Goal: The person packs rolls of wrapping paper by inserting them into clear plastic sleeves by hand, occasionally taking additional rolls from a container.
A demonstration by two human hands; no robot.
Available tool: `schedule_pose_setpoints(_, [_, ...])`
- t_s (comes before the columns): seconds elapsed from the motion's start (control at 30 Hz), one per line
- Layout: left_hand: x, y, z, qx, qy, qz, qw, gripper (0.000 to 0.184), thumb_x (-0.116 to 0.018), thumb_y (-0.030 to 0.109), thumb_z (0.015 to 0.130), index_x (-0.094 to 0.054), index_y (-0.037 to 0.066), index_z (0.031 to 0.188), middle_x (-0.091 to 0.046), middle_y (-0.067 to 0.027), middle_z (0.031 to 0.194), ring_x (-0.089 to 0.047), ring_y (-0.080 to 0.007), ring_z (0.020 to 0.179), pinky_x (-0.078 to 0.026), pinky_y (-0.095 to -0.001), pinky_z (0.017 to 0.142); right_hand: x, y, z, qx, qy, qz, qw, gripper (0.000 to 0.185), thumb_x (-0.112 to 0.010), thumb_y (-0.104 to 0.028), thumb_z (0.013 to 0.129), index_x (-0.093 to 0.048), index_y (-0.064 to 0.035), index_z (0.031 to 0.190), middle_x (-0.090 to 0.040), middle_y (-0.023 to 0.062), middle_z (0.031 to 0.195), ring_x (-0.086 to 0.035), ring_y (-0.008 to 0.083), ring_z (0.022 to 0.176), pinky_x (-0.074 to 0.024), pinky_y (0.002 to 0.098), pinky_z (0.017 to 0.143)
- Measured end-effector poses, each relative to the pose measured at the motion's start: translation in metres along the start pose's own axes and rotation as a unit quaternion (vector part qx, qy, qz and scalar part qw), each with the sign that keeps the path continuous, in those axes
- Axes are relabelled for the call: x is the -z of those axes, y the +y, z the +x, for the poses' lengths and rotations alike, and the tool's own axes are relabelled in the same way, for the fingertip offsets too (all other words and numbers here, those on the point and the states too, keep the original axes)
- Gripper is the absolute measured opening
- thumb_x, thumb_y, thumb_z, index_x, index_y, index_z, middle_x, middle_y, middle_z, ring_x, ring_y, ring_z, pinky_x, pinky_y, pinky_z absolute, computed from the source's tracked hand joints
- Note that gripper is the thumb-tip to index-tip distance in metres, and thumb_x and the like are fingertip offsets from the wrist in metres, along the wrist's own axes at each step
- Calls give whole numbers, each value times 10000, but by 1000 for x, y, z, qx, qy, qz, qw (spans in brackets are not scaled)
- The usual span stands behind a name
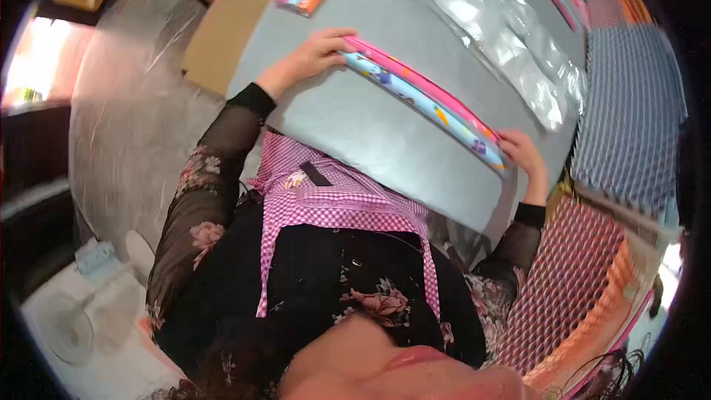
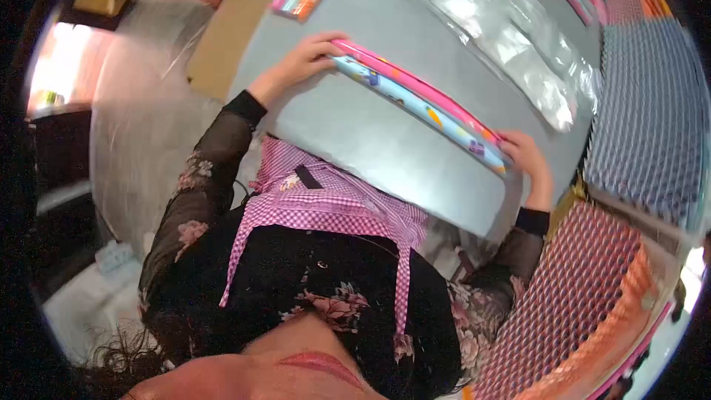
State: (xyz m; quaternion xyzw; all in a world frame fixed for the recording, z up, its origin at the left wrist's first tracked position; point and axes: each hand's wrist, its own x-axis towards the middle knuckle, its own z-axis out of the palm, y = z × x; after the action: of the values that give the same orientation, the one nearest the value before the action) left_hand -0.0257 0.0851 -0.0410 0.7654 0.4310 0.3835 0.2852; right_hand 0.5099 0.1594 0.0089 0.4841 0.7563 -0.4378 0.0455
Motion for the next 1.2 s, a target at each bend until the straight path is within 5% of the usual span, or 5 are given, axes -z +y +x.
schedule_pose_setpoints(0.27, [-1,13,1,24,17,4,1000,257,-687,38,789,-647,49,1043,-551,-127,1291,-561,-288,1125,-462,-361,922,-38,-29,-33,85,173,-110,975,700,-781,-273,633,-537,-39,1246,-581,149,1065,-548,318,1027,-441,398,882])
schedule_pose_setpoints(0.67, [-3,-2,-4,29,-9,-8,1000,352,-625,-22,824,-576,34,1167,-501,-103,1338,-539,-189,1128,-474,-305,891,-55,-26,-34,106,222,-161,956,581,-745,-191,675,-535,-9,1186,-549,171,1078,-513,354,1002,-413,407,878])
schedule_pose_setpoints(0.8, [-5,6,-4,131,44,-97,986,457,-675,42,791,-536,38,1226,-560,-137,1240,-573,-284,1067,-476,-348,883,-59,-23,-31,107,234,-163,953,576,-735,-203,669,-542,-11,1176,-548,175,1063,-513,357,994,-411,409,876])
schedule_pose_setpoints(0.9, [2,9,3,-12,21,97,995,522,-680,87,764,-509,18,1252,-573,-163,1167,-573,-321,1045,-469,-374,904,-60,-30,-33,85,236,-145,957,576,-724,-193,666,-542,-11,1181,-543,183,1069,-507,362,1008,-408,418,887])
schedule_pose_setpoints(1.2, [10,20,5,-47,13,41,998,427,-655,103,778,-561,-1,1181,-559,-170,1204,-537,-348,1102,-430,-426,943,-56,-35,-35,48,184,-147,971,714,-778,-231,648,-492,0,1261,-497,192,1178,-486,355,1094,-417,413,932])
